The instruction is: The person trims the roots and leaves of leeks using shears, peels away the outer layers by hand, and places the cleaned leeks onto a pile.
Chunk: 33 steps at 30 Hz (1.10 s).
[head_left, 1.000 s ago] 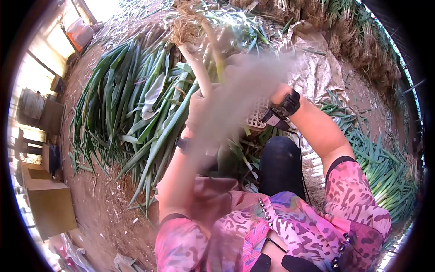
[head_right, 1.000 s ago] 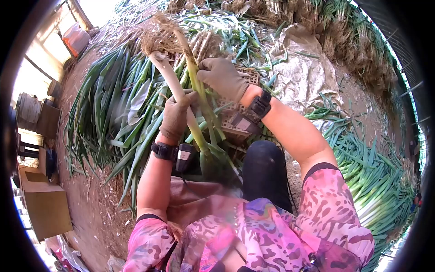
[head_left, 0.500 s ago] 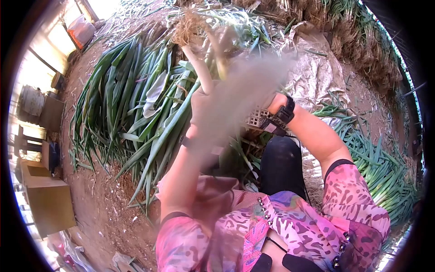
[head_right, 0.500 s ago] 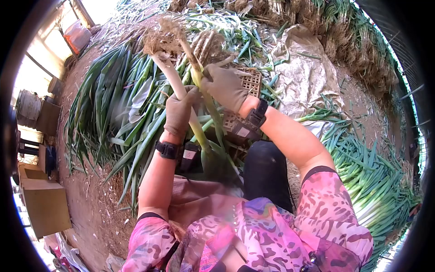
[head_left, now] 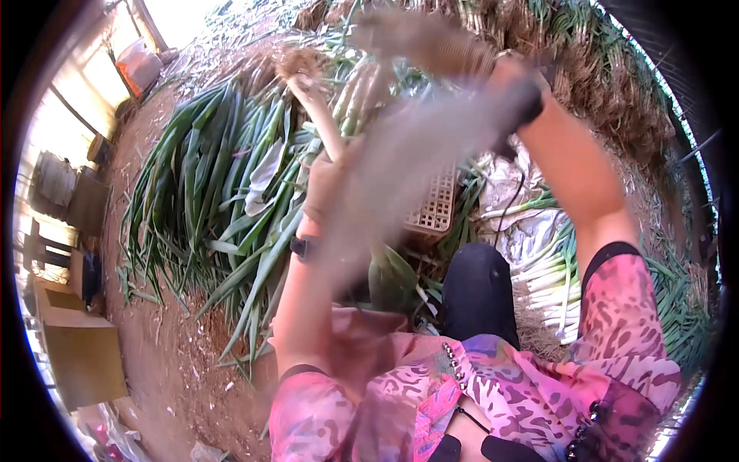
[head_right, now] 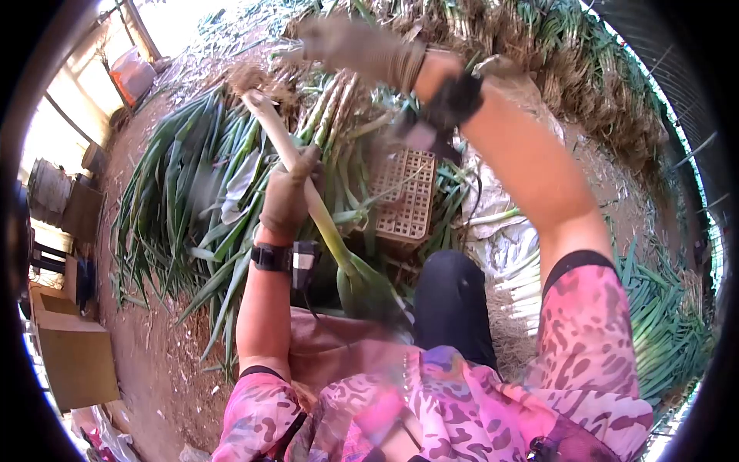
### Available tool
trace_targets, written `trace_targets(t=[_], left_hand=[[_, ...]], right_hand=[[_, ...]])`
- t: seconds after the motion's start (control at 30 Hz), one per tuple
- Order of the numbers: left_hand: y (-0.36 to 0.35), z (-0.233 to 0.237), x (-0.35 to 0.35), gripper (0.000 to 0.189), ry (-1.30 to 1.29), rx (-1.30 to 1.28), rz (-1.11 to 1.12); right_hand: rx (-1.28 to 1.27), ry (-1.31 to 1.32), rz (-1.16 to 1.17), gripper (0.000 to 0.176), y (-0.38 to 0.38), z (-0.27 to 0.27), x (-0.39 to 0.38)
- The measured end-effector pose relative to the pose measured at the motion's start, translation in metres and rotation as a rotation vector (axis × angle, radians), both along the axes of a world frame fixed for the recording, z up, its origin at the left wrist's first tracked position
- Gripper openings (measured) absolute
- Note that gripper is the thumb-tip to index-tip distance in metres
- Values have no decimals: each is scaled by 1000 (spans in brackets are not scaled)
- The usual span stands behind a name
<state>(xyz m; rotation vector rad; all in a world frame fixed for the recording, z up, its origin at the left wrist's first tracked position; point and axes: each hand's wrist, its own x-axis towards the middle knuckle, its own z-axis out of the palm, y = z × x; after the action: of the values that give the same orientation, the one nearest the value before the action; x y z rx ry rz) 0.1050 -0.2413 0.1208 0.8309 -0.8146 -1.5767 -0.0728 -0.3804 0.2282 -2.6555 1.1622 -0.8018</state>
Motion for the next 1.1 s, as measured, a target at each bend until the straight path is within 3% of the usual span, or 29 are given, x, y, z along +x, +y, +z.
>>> trace_targets(t=[0.1,0.13,0.23,0.33,0.37,0.43,0.47,0.53,0.63,0.7,0.8,0.93,1.0,1.03,1.1], left_hand=[[24,15,-17,34,-79,-48,-72],[31,21,-23,36,-128,-59,-86],[35,11,-30,38,-298,-115,-82],[27,-22,-32,37,-322,-91,-125],[21,-34,-30,37,-311,-65,-147],[17,-44,-34,37,-243,-35,-130],[18,-43,-37,36,-252,-36,-163],[20,-39,-42,36,-266,-37,-225],[35,-34,-57,37,-248,-87,-359],[38,-46,-70,40,-262,-107,-450],[44,-61,-74,38,-430,-260,-502],[79,4,-61,34,-434,-92,-528],[21,-106,-36,31,-857,-293,-555],[11,-134,-25,30,-999,-134,-537],[-2,-177,-12,29,-1002,-77,-440]], right_hand=[[90,29,52,75,40,-26,12],[127,43,17,71,55,-31,11],[-85,155,-137,52,64,-38,12],[-165,-123,-170,30,38,-17,-12],[-77,-200,-197,29,38,19,-29],[-182,-168,-184,25,40,36,-39],[-368,-53,-146,22,49,32,-30],[-572,457,-61,17,85,19,-14],[-722,864,315,19,132,2,-13],[-540,1153,261,19,146,20,-25],[-494,1097,129,19,146,50,-63],[-481,960,-170,22,146,97,-144],[-468,940,-350,24,156,118,-193],[-463,938,-445,25,164,128,-218],[-455,941,-625,27,186,144,-269]])
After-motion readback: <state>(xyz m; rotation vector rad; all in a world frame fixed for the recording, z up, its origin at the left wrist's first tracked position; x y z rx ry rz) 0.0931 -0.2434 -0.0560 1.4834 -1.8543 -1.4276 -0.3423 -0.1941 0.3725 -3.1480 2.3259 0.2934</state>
